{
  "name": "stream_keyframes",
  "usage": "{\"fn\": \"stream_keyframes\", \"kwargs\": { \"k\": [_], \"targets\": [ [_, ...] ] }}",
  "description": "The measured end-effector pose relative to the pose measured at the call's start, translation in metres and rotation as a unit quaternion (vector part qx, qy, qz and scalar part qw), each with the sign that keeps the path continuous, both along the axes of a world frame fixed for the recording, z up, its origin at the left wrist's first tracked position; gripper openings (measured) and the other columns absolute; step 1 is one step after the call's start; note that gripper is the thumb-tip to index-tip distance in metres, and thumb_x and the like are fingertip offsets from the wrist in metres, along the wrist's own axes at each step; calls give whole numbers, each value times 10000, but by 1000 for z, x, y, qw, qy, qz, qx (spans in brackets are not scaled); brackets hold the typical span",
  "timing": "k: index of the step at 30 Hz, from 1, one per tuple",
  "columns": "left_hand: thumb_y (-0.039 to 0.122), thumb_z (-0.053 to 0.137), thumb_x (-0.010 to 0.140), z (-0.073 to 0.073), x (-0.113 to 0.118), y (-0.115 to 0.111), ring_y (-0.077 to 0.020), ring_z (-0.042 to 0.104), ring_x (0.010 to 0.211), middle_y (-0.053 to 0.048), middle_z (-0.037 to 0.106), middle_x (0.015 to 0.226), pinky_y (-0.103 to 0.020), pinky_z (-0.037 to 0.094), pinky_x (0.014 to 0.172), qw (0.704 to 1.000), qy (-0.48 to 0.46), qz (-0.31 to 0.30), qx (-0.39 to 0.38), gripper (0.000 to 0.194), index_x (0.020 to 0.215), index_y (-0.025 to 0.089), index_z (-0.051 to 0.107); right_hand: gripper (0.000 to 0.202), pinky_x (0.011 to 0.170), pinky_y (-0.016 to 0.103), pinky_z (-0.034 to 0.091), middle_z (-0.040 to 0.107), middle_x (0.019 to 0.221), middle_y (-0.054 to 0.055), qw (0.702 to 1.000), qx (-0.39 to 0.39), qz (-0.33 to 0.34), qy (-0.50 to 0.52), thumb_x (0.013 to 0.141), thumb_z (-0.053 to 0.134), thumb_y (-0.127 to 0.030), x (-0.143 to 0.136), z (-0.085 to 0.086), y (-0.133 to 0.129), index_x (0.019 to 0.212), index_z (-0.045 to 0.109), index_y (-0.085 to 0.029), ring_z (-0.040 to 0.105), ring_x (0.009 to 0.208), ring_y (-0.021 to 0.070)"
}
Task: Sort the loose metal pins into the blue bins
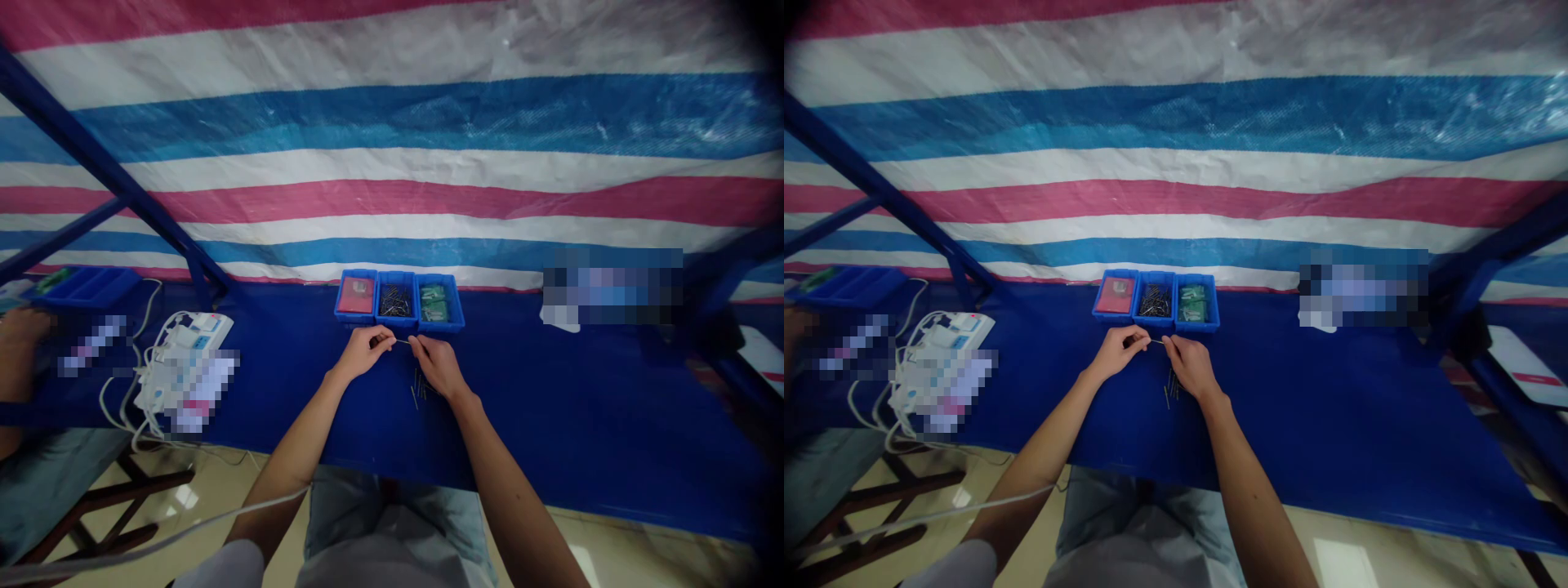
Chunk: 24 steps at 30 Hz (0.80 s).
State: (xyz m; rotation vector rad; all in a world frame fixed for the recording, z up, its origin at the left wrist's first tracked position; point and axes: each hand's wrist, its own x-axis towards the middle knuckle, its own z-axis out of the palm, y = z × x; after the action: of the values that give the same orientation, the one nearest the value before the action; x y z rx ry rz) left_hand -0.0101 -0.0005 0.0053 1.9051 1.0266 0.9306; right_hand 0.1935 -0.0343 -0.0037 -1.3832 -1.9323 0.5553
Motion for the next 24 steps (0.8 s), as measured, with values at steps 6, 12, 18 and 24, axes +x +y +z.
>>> {"fn": "stream_keyframes", "kwargs": {
  "k": [6, 12, 18, 24],
  "targets": [
    [345, 610, 938, 1, 0, -1, -134, 639, 636, -25, 705, 703, -221, 445, 633, 999, -10, 26, 15, 221, 915, 145, 703, 403, 600, 247, 356, 589, 666, 2, 999, -15, 2, 36, 1051, 362, -408, 2, 4, -1, 742, 526, -207, 543, 597, 144],
    [395, 620, 924, 0, 0, -2, -96, 507, 497, 27, 581, 554, -216, 415, 575, 989, -21, 125, 82, 274, 886, 154, 744, 389, 607, 243, 369, 620, 698, 9, 999, -21, 5, 46, 1048, 367, -410, 1, 7, -1, 760, 533, -208, 565, 618, 147],
    [429, 668, 885, -1, 3, 8, -83, 400, 474, 63, 442, 500, -210, 365, 567, 951, 6, 285, 122, 316, 1070, 195, 775, 397, 604, 239, 370, 625, 701, 6, 998, -27, -5, 56, 1042, 386, -424, 2, 6, -2, 741, 526, -207, 567, 620, 142],
    [458, 657, 885, -4, -3, 5, -88, 390, 474, 70, 415, 502, -206, 366, 576, 964, 43, 242, 101, 357, 1123, 209, 754, 406, 605, 246, 382, 575, 636, -9, 995, -37, -19, 89, 1033, 395, -438, 4, 4, 0, 734, 539, -205, 551, 591, 141]
  ]
}}
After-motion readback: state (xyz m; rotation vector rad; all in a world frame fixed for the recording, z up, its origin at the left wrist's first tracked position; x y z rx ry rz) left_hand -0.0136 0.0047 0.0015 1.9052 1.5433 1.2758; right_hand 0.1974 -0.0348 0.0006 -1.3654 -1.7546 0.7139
